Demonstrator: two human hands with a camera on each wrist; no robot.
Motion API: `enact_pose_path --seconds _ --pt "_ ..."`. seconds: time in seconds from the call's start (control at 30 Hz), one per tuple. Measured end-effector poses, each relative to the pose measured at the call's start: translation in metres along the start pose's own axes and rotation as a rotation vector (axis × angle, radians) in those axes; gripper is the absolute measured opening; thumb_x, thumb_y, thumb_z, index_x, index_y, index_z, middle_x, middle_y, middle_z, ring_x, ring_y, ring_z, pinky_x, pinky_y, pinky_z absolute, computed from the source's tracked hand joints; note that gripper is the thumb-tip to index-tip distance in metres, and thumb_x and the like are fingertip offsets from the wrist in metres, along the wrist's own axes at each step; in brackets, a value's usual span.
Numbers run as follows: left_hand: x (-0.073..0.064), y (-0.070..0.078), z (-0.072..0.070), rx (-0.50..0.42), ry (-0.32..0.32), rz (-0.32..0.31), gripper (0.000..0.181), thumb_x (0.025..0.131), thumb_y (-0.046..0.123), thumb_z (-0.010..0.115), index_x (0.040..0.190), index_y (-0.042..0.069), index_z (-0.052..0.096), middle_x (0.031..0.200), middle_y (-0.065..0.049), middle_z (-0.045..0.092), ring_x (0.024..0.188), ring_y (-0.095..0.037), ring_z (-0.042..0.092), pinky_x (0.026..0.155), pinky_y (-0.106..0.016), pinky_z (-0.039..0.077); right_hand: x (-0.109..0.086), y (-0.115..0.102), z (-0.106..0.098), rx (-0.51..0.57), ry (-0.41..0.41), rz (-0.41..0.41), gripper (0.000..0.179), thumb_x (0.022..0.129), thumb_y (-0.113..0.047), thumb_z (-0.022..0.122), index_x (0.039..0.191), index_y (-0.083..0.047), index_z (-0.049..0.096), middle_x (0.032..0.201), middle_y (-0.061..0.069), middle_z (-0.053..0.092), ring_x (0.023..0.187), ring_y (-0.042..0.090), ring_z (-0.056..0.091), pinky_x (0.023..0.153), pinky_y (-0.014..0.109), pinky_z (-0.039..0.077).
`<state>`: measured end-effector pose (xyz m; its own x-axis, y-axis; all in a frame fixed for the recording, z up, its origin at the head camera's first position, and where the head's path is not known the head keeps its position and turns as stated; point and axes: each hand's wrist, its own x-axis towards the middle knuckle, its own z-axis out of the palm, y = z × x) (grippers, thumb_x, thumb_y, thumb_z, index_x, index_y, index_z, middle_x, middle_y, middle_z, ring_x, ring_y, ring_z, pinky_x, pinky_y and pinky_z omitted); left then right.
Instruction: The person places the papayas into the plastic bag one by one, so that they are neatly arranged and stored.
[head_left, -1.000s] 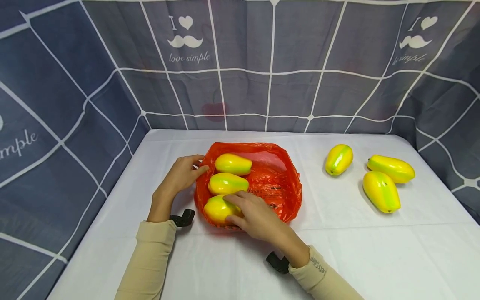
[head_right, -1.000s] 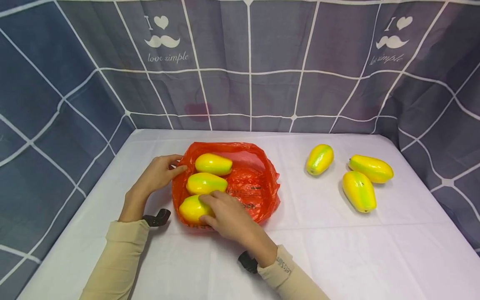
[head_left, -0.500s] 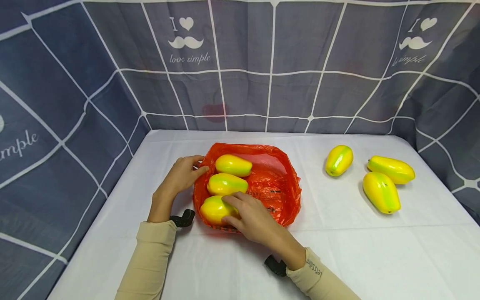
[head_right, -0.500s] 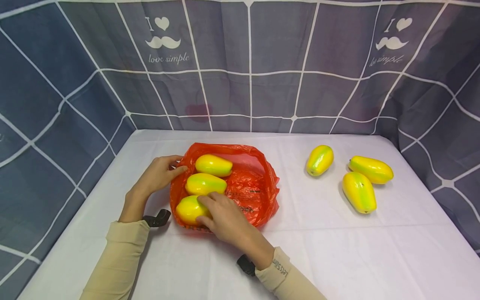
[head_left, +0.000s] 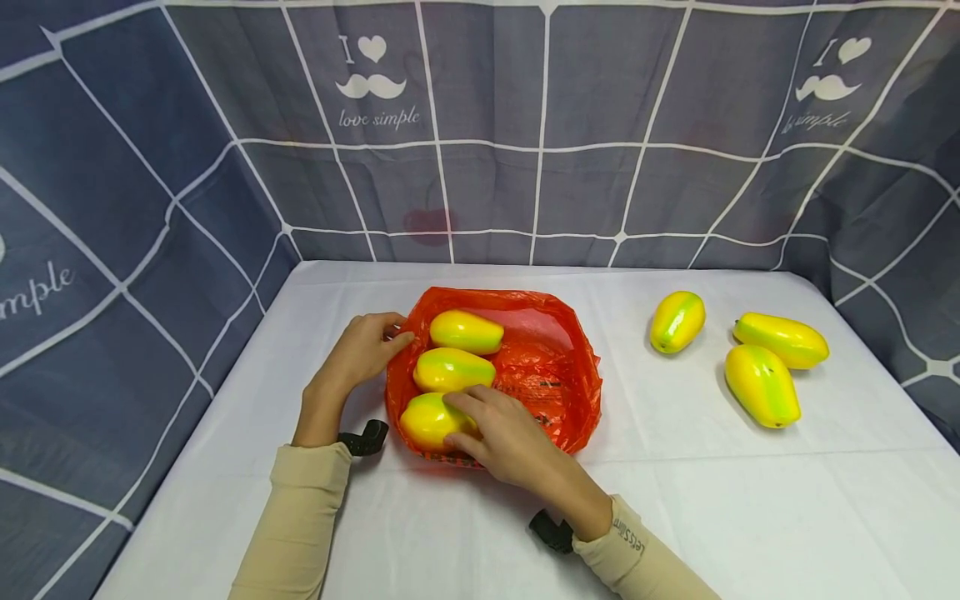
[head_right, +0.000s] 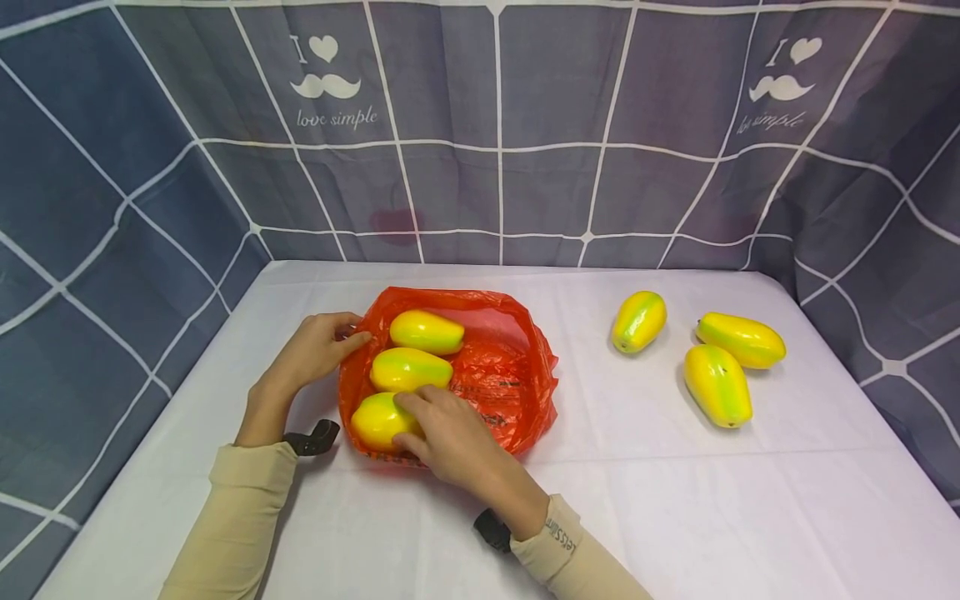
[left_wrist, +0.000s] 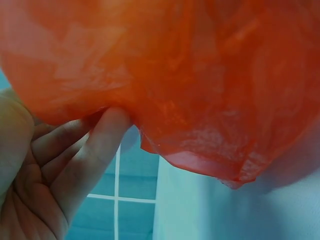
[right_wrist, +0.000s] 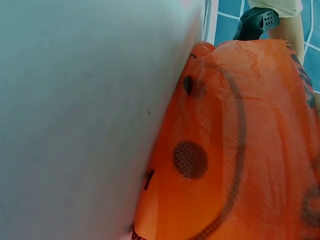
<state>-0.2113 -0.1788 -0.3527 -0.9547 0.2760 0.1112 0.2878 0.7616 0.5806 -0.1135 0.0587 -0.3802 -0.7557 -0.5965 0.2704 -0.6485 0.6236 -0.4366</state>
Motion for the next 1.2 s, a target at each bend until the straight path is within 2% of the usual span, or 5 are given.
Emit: enact_pose_path --seconds 0.17,0.5,0.7,0.9,1.2 --pt "0.0 0.001 -0.001 -0.002 0.003 0.007 0.026 0.096 0.016 0.064 0.115 -0.002 0.069 0.1 -0.017 0.07 0.089 -0.031 0.064 0.083 -0.046 0.053 0.0 0.0 -0.001 -0.001 -0.008 0.003 0.047 0.09 -0.033 0.073 0.13 -0.009 0.062 0.117 0.005 0.063 0.103 0.019 0.06 0.092 0.036 0.05" --pt "-0.001 0.002 -0.001 -0.022 -0.001 0.003 0.025 0.096 0.014 0.064 0.114 -0.002 0.069 0.101 -0.017 0.07 0.093 -0.032 0.063 0.087 -0.047 0.052 -0.001 0.0 -0.003 -0.007 -0.016 0.008 0.049 0.091 -0.035 0.072 0.131 -0.01 0.061 0.117 0.005 0.063 0.102 0.019 0.06 0.091 0.037 0.051" --pt "-0.001 0.0 -0.002 -0.013 -0.013 -0.005 0.026 0.096 0.014 0.064 0.116 -0.002 0.068 0.102 -0.017 0.07 0.094 -0.033 0.063 0.089 -0.048 0.052 -0.001 -0.001 -0.011 -0.003 -0.011 0.014 0.05 0.092 -0.036 0.07 0.133 -0.011 0.06 0.123 0.006 0.062 0.112 0.023 0.059 0.096 0.043 0.048" --pt "0.0 0.001 -0.002 0.004 -0.01 -0.001 0.025 0.096 0.014 0.064 0.115 -0.002 0.069 0.1 -0.016 0.07 0.093 -0.032 0.064 0.086 -0.047 0.053 -0.003 -0.005 -0.027 0.048 -0.007 0.027 0.05 0.093 -0.037 0.068 0.135 -0.011 0.058 0.131 0.003 0.059 0.123 0.021 0.053 0.103 0.043 0.044" --pt "0.0 0.001 -0.003 0.012 -0.015 0.009 0.025 0.095 0.012 0.064 0.114 -0.003 0.069 0.099 -0.017 0.07 0.091 -0.032 0.064 0.084 -0.047 0.053 -0.007 -0.001 -0.053 0.027 0.1 -0.016 0.052 0.091 -0.031 0.072 0.134 -0.006 0.058 0.131 0.006 0.061 0.125 0.024 0.054 0.104 0.044 0.043"
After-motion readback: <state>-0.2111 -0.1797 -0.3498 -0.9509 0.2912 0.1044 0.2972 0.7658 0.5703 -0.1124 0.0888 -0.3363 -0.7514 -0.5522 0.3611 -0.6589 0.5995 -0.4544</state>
